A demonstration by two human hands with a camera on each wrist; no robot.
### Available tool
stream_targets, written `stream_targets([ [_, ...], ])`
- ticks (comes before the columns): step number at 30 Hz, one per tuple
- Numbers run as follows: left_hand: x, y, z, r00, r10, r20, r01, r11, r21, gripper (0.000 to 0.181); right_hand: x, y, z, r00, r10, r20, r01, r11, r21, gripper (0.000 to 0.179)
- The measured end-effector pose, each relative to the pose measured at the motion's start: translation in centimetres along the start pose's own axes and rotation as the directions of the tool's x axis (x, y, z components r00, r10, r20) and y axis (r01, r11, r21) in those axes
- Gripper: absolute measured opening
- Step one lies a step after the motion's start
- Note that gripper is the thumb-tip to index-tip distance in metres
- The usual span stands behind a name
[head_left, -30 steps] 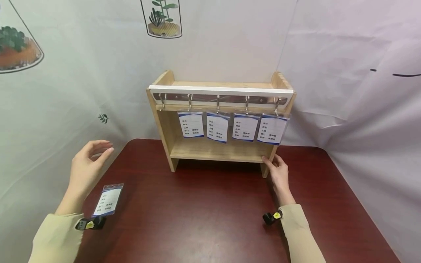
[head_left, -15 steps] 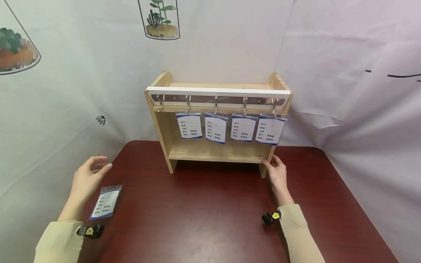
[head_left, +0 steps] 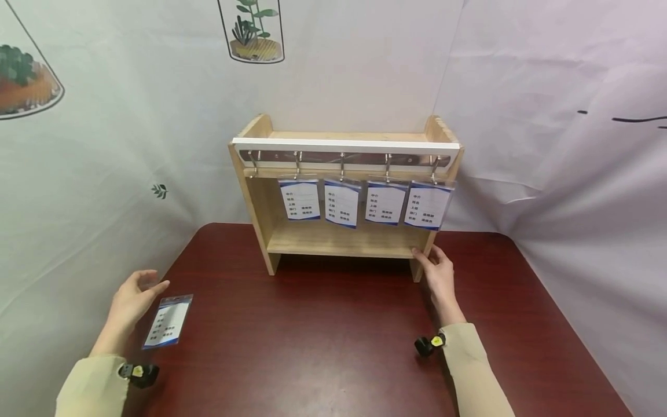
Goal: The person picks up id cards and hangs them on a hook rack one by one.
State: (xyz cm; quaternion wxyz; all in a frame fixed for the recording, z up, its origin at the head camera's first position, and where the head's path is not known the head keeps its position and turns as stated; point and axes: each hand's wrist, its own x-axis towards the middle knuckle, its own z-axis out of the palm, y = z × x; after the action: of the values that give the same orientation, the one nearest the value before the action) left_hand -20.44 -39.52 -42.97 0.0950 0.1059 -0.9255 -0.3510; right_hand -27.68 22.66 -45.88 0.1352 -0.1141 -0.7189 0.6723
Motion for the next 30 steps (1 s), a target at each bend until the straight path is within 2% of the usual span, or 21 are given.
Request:
stream_targets([
  [8,0.4,-2.0,0.2,0.997,-0.052,0.054,0.05,0.998,0.028,0.064,0.0,0.0,0.0,1.0,0.001,-0.004,-0.001,1.0,0.002,0.061],
  [18,0.5,-3.5,0.5,0.988,-0.094,0.12,0.091,0.996,0.023,0.069,0.0,0.2,0.0,1.0,0.005,-0.002,-0.005,1.0,0.002,0.063],
  [30,0.6,-4.2,1.3,0.985,-0.111,0.131,0.104,0.993,0.063,0.065,0.0,0.2,0.0,1.0,0.005,-0.01,-0.004,1.0,0.016,0.063],
])
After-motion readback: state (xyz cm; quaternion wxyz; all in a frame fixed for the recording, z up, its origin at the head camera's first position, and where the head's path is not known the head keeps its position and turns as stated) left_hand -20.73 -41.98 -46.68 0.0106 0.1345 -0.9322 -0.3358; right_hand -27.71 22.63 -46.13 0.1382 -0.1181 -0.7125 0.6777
